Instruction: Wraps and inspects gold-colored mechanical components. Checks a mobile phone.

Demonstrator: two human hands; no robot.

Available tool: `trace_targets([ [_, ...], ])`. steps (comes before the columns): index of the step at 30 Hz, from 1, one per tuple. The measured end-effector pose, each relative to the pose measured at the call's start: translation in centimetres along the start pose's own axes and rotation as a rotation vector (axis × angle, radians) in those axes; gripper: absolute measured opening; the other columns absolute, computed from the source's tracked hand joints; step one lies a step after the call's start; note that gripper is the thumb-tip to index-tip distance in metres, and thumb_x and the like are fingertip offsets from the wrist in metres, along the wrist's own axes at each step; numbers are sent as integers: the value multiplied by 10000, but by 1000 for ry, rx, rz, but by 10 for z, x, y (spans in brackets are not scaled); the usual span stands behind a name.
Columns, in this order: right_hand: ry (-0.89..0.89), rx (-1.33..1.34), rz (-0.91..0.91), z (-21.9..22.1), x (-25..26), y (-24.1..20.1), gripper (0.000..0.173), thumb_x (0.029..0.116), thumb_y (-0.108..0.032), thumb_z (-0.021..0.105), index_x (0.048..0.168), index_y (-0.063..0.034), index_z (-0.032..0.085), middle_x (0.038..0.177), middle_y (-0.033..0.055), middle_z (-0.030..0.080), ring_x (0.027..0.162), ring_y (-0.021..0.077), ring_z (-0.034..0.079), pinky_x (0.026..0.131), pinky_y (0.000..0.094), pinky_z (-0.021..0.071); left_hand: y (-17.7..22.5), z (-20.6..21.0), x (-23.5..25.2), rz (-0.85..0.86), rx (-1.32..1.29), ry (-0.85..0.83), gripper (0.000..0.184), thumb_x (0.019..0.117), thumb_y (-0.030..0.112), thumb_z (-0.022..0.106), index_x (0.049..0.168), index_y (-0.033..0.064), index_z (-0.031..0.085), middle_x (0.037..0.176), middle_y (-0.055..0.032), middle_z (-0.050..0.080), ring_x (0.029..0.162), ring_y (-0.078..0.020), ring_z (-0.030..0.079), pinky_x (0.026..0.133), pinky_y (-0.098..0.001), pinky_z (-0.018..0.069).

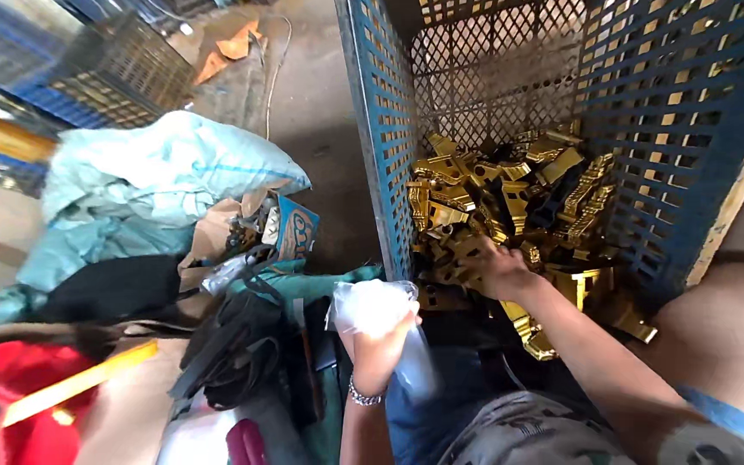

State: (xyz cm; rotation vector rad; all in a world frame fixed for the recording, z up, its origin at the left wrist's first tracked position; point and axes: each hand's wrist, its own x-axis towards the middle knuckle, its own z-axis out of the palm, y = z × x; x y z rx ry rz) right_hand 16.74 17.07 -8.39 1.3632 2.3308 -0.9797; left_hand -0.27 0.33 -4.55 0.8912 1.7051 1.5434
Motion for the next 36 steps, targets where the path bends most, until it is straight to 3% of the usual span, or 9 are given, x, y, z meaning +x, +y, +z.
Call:
trace_targets([
  [2, 214, 74, -34, -2, -35, 14, 542, 976, -411, 666, 1439, -134, 605, 1599, 299, 320, 1433, 587, 276, 1106, 792, 165, -11, 7, 0, 109, 119, 30, 552, 743, 20, 851, 1177, -151, 555, 977, -85, 716, 884, -73, 701, 831, -249, 601],
  [6, 458, 646, -514, 18, -74, 2, 406, 983, -335, 661, 1188, 11, 713, 1246, 134, 673, 1148, 149, 651, 986, 302, 554, -26, 59, -14, 447, 459, -80, 353, 761, 140, 801, 963, -132, 702, 926, -203, 735, 910, -217, 724, 866, -358, 568],
  [9, 384, 910, -490, 19, -80, 6, 172, 1002, -130, 592, 1018, 10, 691, 863, -34, 682, 717, -50, 627, 672, 142, 552, -5, 70, -20, 44, -213, -373, 448, 708, -43, 864, 1096, -62, 641, 986, -40, 747, 937, -81, 714, 894, -269, 600],
  [12, 252, 895, -345, 24, -91, 11, 192, 1030, -214, 575, 905, -79, 628, 627, -119, 523, 466, -66, 474, 461, 128, 447, 1, 62, -15, -176, -280, -441, 157, 897, 6, 690, 1042, 19, 632, 786, 49, 669, 650, -11, 604, 620, -195, 527],
  [17, -134, 1070, -369, 38, -99, 16, 34, 961, -94, 657, 929, -91, 645, 726, -81, 676, 577, 32, 657, 570, 227, 601, -30, 54, -9, 212, 32, -403, 192, 881, 37, 705, 1017, -94, 668, 903, -52, 728, 858, -22, 692, 830, -222, 584],
  [21, -104, 1125, -201, 30, -98, 12, 277, 1089, -214, 473, 840, -134, 563, 586, -96, 527, 452, 25, 538, 462, 209, 522, -40, 50, -1, 403, 162, -161, 198, 855, 69, 721, 949, -104, 703, 849, -106, 743, 789, -75, 719, 770, -258, 605],
  [25, 91, 1056, -393, 32, -91, 15, 151, 1020, -62, 548, 1038, 0, 685, 858, -48, 725, 757, 32, 709, 765, 231, 620, -27, 47, 7, 347, 121, -234, 269, 862, 69, 754, 1029, -118, 658, 876, -78, 733, 759, -64, 706, 735, -243, 614],
  [31, 225, 1200, -376, 32, -92, 24, 300, 854, -156, 797, 726, -219, 532, 568, -144, 552, 418, -42, 467, 402, 143, 405, -28, 35, 29, 332, 196, 111, 289, 855, 86, 723, 1050, -107, 631, 852, -53, 693, 745, -64, 677, 731, -256, 597],
  [36, 252, 918, -717, 37, -88, 15, 328, 768, -170, 839, 638, -100, 546, 816, -86, 674, 719, -123, 525, 622, 86, 415, -1, 63, -10, -43, -192, -517, 303, 706, 38, 865, 916, 71, 650, 713, 99, 625, 644, 11, 599, 631, -175, 531],
])
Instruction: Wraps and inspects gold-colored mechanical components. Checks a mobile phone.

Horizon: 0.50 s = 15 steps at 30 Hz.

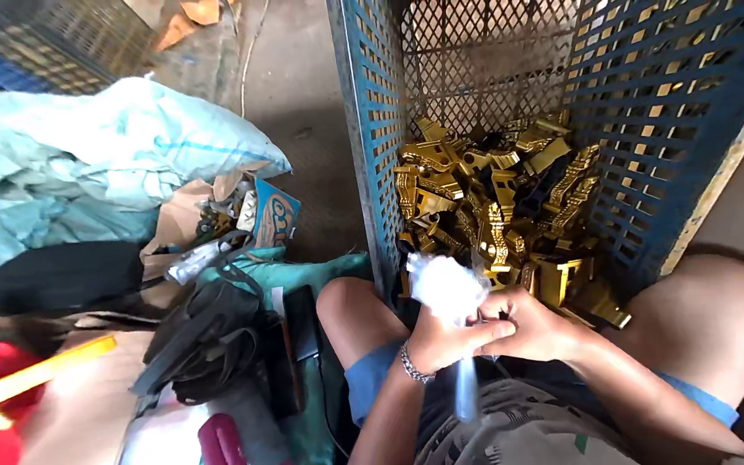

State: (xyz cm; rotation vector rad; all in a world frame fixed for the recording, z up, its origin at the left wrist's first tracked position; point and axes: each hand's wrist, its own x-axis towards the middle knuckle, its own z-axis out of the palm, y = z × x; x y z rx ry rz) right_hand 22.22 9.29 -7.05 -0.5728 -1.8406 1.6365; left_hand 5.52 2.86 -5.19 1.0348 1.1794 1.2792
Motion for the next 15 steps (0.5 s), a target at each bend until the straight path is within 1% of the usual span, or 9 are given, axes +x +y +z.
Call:
trace_targets([
  [2, 10, -46, -12, -12, 8, -5, 371, 794, -155, 815, 604, -142, 497, 710, -127, 596, 653, -124, 487, 576, 89, 385, -4, 0, 5, 93, -48, 45, 292, 730, -29, 819, 927, 83, 636, 707, 128, 599, 661, 24, 585, 659, -170, 525],
  [4, 168, -25, 62, -31, 16, -11, 389, 825, -143, 795, 624, -219, 472, 628, -176, 525, 565, -102, 463, 526, 108, 387, -4, -7, 12, 197, 53, 167, 265, 743, -40, 792, 927, 57, 627, 721, 130, 594, 686, 38, 582, 684, -156, 524],
  [6, 340, -10, 160, -49, 27, -16, 322, 801, -88, 790, 705, -205, 505, 643, -116, 584, 544, -23, 521, 513, 169, 440, -4, -13, 19, 262, 170, 267, 211, 734, -23, 772, 875, 48, 631, 724, 114, 609, 686, 40, 591, 677, -150, 525],
  [8, 238, -254, 190, -65, 30, -14, 278, 819, -126, 791, 1032, -88, 617, 987, 0, 680, 843, 89, 671, 729, 279, 588, -3, -16, 23, 284, 217, 346, 191, 730, -23, 740, 884, 21, 637, 758, 76, 641, 723, 17, 624, 709, -169, 550],
  [9, 124, -434, 202, -70, 30, -11, 345, 852, -118, 769, 1175, -51, 669, 1255, 88, 634, 1098, 199, 641, 908, 398, 569, -2, -18, 24, 284, 211, 376, 199, 743, -28, 728, 920, -3, 642, 792, 47, 664, 758, -6, 644, 735, -191, 560],
  [10, 22, -634, 244, -72, 31, -7, 362, 869, -48, 728, 1231, -61, 711, 1452, 172, 524, 1311, 348, 518, 1042, 558, 465, -3, -20, 24, 278, 196, 405, 215, 764, -24, 728, 964, -26, 650, 834, 16, 691, 801, -33, 668, 770, -216, 573],
  [12, -178, -1029, 460, -71, 39, 1, 535, 833, 101, 672, 1314, -130, 704, 1624, 273, 283, 1485, 562, 185, 1115, 790, 171, -6, -22, 26, 294, 172, 437, 237, 783, -17, 746, 1004, -41, 662, 880, -21, 722, 850, -70, 695, 814, -248, 585],
  [13, -242, -1158, 498, -71, 39, 10, 550, 835, 116, 671, 1322, -136, 700, 1625, 309, 256, 1487, 609, 110, 1103, 836, 91, -9, -21, 26, 308, 180, 436, 249, 786, -9, 761, 1011, -46, 663, 895, -29, 727, 864, -77, 699, 827, -253, 590],
  [15, -218, -1215, 395, -76, 25, 26, 393, 885, 67, 655, 1224, -110, 748, 1589, 292, 352, 1500, 586, 132, 1116, 833, 54, -16, -20, 24, 322, 244, 453, 317, 787, 50, 798, 1037, -79, 655, 923, -47, 729, 883, -73, 701, 841, -251, 590],
])
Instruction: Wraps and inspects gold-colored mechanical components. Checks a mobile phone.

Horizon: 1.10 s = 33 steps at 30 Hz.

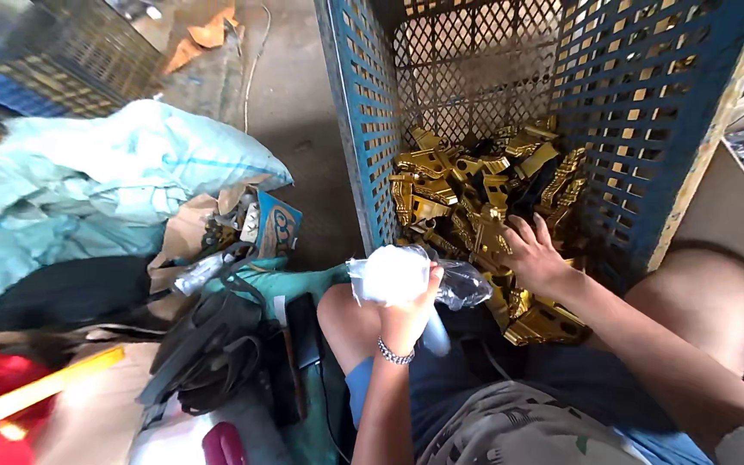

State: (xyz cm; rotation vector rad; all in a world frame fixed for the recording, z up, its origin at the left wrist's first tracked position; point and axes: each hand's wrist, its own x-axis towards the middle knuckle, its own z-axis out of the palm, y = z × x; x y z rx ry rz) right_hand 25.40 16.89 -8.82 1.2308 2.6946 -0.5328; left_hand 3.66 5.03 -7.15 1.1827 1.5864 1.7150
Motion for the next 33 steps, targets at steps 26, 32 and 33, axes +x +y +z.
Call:
trace_targets([
  [26, 210, 1462, 79, -3, -30, -66, 545, 892, -163, 738, 1373, 15, 552, 1217, 100, 662, 1058, 109, 666, 912, 263, 570, 8, 37, -21, 1, 115, 66, 440, 784, 97, 836, 1081, -144, 619, 968, -122, 703, 928, -84, 677, 898, -249, 563],
  [32, 630, 1442, 197, 10, -27, -55, 246, 847, -52, 756, 967, -82, 544, 849, -39, 613, 742, 14, 612, 685, 188, 546, 37, 32, -38, -95, -265, -501, 77, 914, 6, 670, 978, -30, 693, 853, -5, 726, 768, -51, 678, 752, -249, 588],
  [33, 643, 1359, 231, 9, -28, -51, 250, 824, -56, 773, 958, -75, 563, 850, -32, 610, 739, 12, 601, 680, 183, 533, 40, 28, -34, -104, -297, -496, 81, 924, 2, 649, 988, -23, 692, 858, 5, 730, 766, -53, 684, 750, -254, 594],
])
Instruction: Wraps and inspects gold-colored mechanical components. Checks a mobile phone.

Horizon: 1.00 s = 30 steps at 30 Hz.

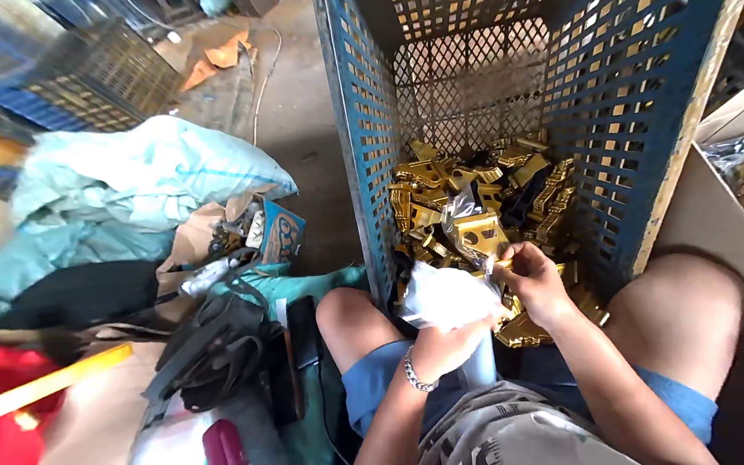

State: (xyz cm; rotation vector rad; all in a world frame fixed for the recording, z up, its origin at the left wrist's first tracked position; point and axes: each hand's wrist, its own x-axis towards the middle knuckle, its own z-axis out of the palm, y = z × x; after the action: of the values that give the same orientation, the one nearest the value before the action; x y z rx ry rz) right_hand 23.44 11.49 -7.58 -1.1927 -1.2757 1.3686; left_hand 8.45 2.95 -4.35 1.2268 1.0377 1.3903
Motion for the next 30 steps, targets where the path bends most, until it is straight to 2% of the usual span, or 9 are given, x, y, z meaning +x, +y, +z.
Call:
trace_targets([
  [4, -47, 200, -163, -42, -1, -7, 147, 814, -108, 773, 870, -172, 654, 868, -67, 668, 794, 22, 646, 728, 218, 574, 5, -27, 2, -145, -126, 300, 318, 933, -10, 523, 1241, -88, 525, 1006, -58, 707, 816, -135, 707, 785, -322, 620],
  [8, -105, 1139, -523, -87, 19, -9, 269, 1000, -308, 582, 1018, -73, 711, 916, 32, 718, 796, 109, 685, 730, 242, 570, -5, -41, -7, -105, 106, 433, 322, 832, -34, 723, 1113, -88, 575, 860, -46, 736, 771, -118, 729, 767, -292, 631],
  [11, -278, 392, -137, -45, 4, -19, 422, 1018, -548, 506, 1222, -192, 605, 1068, -35, 701, 891, 82, 683, 762, 276, 586, -36, -21, -1, 218, 723, 396, 414, 775, 196, 844, 976, -133, 694, 916, -178, 735, 904, -172, 717, 890, -312, 571],
  [14, -490, -22, -39, 0, -17, -22, 184, 978, -149, 626, 1090, -17, 690, 998, -12, 702, 873, 20, 671, 802, 220, 586, -27, -1, -5, 140, 515, 267, 387, 726, 120, 864, 994, -97, 689, 938, -107, 740, 926, -115, 713, 891, -272, 579],
  [17, -630, 7, 111, -9, -22, -22, 60, 985, -97, 619, 962, -72, 669, 778, -112, 653, 669, -33, 613, 658, 167, 545, -4, -10, -13, -101, -33, 88, 384, 726, -20, 856, 1056, -1, 659, 939, 12, 747, 886, -63, 716, 851, -278, 611],
  [21, -698, 150, 216, -14, -35, -12, 141, 951, -32, 638, 1087, -20, 673, 933, -56, 730, 832, 42, 711, 812, 257, 619, -18, -28, -15, -28, 118, -113, 437, 823, 85, 815, 1173, -89, 619, 1067, -54, 714, 994, -57, 681, 930, -261, 572],
  [23, -613, 126, 199, -10, -40, -8, 101, 944, -4, 620, 995, -59, 687, 838, -95, 716, 731, -4, 674, 720, 203, 590, -19, -33, -13, -4, 252, -202, 628, 789, 164, 871, 1265, -128, 584, 1116, -107, 720, 1033, -68, 686, 970, -268, 564],
  [27, -534, 118, 271, -19, -36, -14, 131, 989, -123, 629, 866, -155, 595, 653, -105, 613, 478, -6, 544, 461, 156, 479, -20, -56, 6, 34, 578, 270, 304, 875, 110, 707, 1066, -124, 675, 879, -113, 746, 765, -111, 722, 749, -311, 611],
  [30, -393, 204, 160, -19, -32, -9, 284, 868, -89, 764, 741, -201, 536, 582, -110, 591, 421, -22, 491, 407, 151, 421, -17, -65, 14, -3, 420, 442, 368, 882, 113, 705, 1162, -99, 595, 855, -18, 706, 732, -59, 690, 720, -256, 606],
])
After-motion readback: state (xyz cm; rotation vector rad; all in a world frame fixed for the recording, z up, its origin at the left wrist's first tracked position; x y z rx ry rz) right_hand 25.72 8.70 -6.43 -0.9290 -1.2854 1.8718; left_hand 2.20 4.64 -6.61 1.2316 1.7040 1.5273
